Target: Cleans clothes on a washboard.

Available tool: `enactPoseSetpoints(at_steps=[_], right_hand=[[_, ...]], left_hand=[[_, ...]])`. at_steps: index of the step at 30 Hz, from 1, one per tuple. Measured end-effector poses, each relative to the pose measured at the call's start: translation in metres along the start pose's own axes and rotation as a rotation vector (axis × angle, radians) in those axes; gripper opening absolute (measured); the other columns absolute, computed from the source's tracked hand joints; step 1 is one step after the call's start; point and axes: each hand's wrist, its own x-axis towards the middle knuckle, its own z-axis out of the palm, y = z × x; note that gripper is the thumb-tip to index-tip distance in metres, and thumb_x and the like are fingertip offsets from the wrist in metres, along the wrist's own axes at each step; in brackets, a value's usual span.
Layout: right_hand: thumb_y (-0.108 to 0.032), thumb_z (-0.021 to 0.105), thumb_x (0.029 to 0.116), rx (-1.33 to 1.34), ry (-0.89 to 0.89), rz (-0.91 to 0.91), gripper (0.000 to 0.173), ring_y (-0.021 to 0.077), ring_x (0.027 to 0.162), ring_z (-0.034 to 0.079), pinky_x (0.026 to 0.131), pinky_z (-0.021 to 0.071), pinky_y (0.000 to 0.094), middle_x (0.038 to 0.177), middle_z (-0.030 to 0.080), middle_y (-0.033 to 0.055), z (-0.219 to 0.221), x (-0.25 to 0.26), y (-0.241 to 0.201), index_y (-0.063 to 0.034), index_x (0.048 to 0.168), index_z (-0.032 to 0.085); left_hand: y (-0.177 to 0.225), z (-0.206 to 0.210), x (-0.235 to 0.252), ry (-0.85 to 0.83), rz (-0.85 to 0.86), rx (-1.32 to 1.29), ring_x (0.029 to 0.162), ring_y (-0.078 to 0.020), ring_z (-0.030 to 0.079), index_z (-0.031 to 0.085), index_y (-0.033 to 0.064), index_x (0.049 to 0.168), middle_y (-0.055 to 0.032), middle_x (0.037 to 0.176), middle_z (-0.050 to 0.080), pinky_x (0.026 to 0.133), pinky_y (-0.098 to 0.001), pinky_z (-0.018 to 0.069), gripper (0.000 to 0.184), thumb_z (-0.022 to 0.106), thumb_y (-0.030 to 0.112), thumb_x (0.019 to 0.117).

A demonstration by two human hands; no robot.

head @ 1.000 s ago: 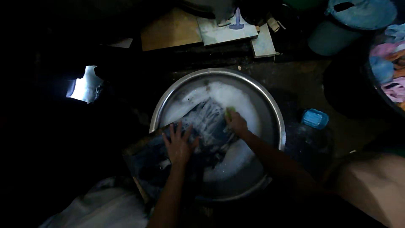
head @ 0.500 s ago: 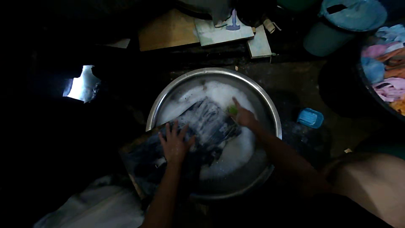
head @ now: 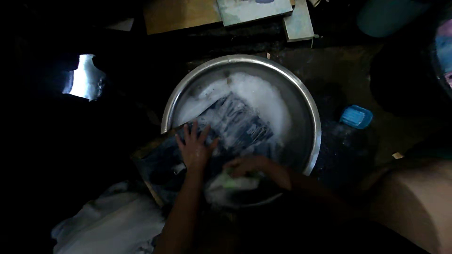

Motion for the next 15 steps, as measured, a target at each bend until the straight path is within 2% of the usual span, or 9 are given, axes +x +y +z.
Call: enactPoseSetpoints(at_steps=[1,2,4,5,7,9,12,13,15], right_hand=[[-0.019,0.056,0.1036,0.087,0.116,-0.134,0.043,0.008,0.099,0.063,0.09,0.0531,0.0286,0.119,0.065,0.0132,0.008,0.003,-0.013,0.0029,0.14,0.052],[-0.024,0.056,0.1043,0.084,0.255,-0.216,0.046,0.0117,0.106,0.065,0.096,0.0547,0.0316,0.123,0.065,0.015,0.018,0.009,-0.027,0.0027,0.141,0.05],[-0.035,0.061,0.1028,-0.196,0.484,-0.122,0.059,0.0267,0.121,0.064,0.104,0.0516,0.0443,0.132,0.063,0.021,0.041,0.018,-0.045,0.0007,0.147,0.046],[-0.035,0.061,0.1021,-0.379,0.513,-0.048,0.061,0.0321,0.129,0.059,0.11,0.0469,0.0489,0.138,0.06,0.0223,0.045,0.019,-0.042,-0.0002,0.15,0.045],[-0.031,0.059,0.1024,-0.561,0.585,0.073,0.06,0.0382,0.133,0.056,0.112,0.0432,0.0548,0.143,0.057,0.0237,0.018,0.014,-0.01,-0.0029,0.153,0.044],[-0.039,0.054,0.1055,-0.542,0.806,0.244,0.061,0.0401,0.119,0.065,0.101,0.0511,0.0587,0.133,0.064,0.0242,-0.046,0.001,0.033,-0.0059,0.155,0.04],[-0.047,0.052,0.1049,-0.433,1.134,0.51,0.068,0.0442,0.108,0.069,0.09,0.0549,0.0637,0.127,0.065,0.0267,-0.121,-0.012,0.062,-0.0048,0.155,0.034],[-0.044,0.054,0.1042,-0.391,1.173,0.495,0.069,0.0453,0.11,0.068,0.09,0.0544,0.0645,0.129,0.063,0.0279,-0.123,-0.01,0.056,-0.0034,0.155,0.032],[-0.038,0.059,0.1027,-0.407,1.125,0.327,0.072,0.0415,0.116,0.066,0.095,0.0545,0.0596,0.136,0.061,0.0257,-0.081,0.006,0.024,-0.0056,0.159,0.028]], left_hand=[[0.0,-0.001,-0.001,-0.019,-0.007,-0.024,0.154,-0.0441,0.024,0.061,0.0322,0.143,-0.0126,0.163,0.039,0.119,-0.0738,0.0064,0.057,0.059,0.062,0.0943],[0.0,-0.003,-0.001,-0.043,-0.018,-0.051,0.155,-0.0434,0.022,0.06,0.0327,0.145,-0.0112,0.164,0.038,0.12,-0.0725,0.0041,0.052,0.058,0.056,0.0975],[0.002,-0.01,-0.002,-0.064,-0.026,-0.101,0.155,-0.0445,0.019,0.057,0.0285,0.148,-0.0106,0.165,0.036,0.121,-0.0707,0.0023,0.045,0.055,0.034,0.1034],[0.004,-0.011,-0.002,-0.039,-0.019,-0.086,0.154,-0.0453,0.022,0.057,0.0255,0.147,-0.0113,0.164,0.038,0.121,-0.0707,0.005,0.043,0.054,0.028,0.1043],[0.004,-0.01,-0.002,-0.012,0.002,-0.022,0.153,-0.045,0.026,0.061,0.0264,0.144,-0.0126,0.162,0.04,0.12,-0.0724,0.0091,0.045,0.055,0.039,0.1017],[0.005,-0.005,0.002,-0.009,0.014,0.016,0.152,-0.0461,0.027,0.063,0.0287,0.142,-0.0147,0.161,0.041,0.119,-0.0746,0.0108,0.059,0.056,0.064,0.0949],[0.006,-0.004,0.001,-0.05,-0.015,0.044,0.154,-0.0443,0.023,0.061,0.0323,0.144,-0.014,0.164,0.037,0.12,-0.073,0.0071,0.067,0.051,0.073,0.0919],[0.005,-0.005,0.003,-0.048,-0.019,0.053,0.153,-0.0444,0.024,0.061,0.033,0.144,-0.0141,0.163,0.038,0.12,-0.0728,0.0075,0.067,0.049,0.074,0.0918],[0.003,-0.004,0.006,-0.019,-0.009,0.044,0.151,-0.0466,0.028,0.063,0.0319,0.142,-0.0153,0.16,0.042,0.119,-0.0727,0.0101,0.066,0.049,0.073,0.0925]])
